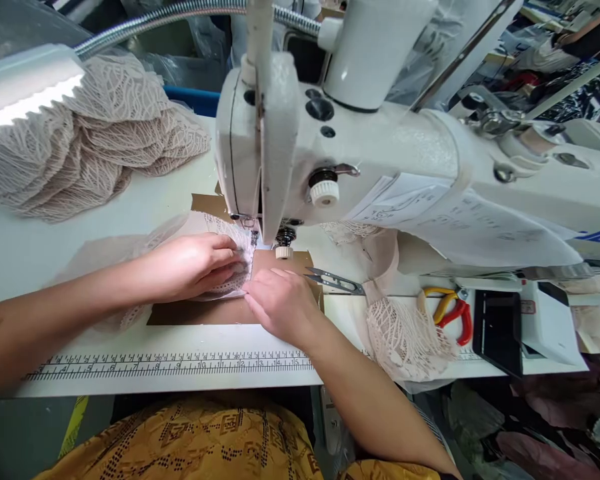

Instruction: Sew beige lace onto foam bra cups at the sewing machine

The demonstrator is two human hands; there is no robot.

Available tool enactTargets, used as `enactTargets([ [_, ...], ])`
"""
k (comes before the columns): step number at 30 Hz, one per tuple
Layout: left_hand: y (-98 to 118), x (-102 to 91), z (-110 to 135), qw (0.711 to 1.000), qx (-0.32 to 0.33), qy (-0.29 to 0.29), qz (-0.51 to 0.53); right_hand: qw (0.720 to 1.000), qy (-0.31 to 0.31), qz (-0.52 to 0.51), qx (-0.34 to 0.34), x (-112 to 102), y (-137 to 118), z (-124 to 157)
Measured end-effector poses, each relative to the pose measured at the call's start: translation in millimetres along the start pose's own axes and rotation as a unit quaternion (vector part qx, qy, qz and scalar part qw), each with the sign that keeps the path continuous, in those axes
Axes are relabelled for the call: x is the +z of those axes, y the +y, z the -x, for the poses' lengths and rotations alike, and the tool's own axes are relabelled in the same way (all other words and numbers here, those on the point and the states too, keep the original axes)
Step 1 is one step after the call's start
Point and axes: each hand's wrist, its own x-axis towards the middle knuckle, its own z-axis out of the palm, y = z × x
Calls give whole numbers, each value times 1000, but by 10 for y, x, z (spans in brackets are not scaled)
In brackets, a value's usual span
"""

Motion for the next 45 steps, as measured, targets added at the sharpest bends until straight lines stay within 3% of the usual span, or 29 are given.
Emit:
enactTargets([
  [9, -33, 193, -118, 996, -64, -2, -61, 992, 45, 15, 118, 16, 120, -48],
  [14, -80, 234, -89, 998, -51, 29, -19, 992, 34, 21, 121, 28, 118, -116],
  [24, -64, 151, -79, 985, -113, 44, 119, 998, 5, 20, 56, 53, 137, -106],
  [35, -19, 170, 29, 999, 15, 29, 17, 997, -21, 17, 68, 36, 111, -72],
  [45, -12, 278, -13, 998, 18, 49, -43, 997, -14, 23, 68, 31, 107, -95],
])
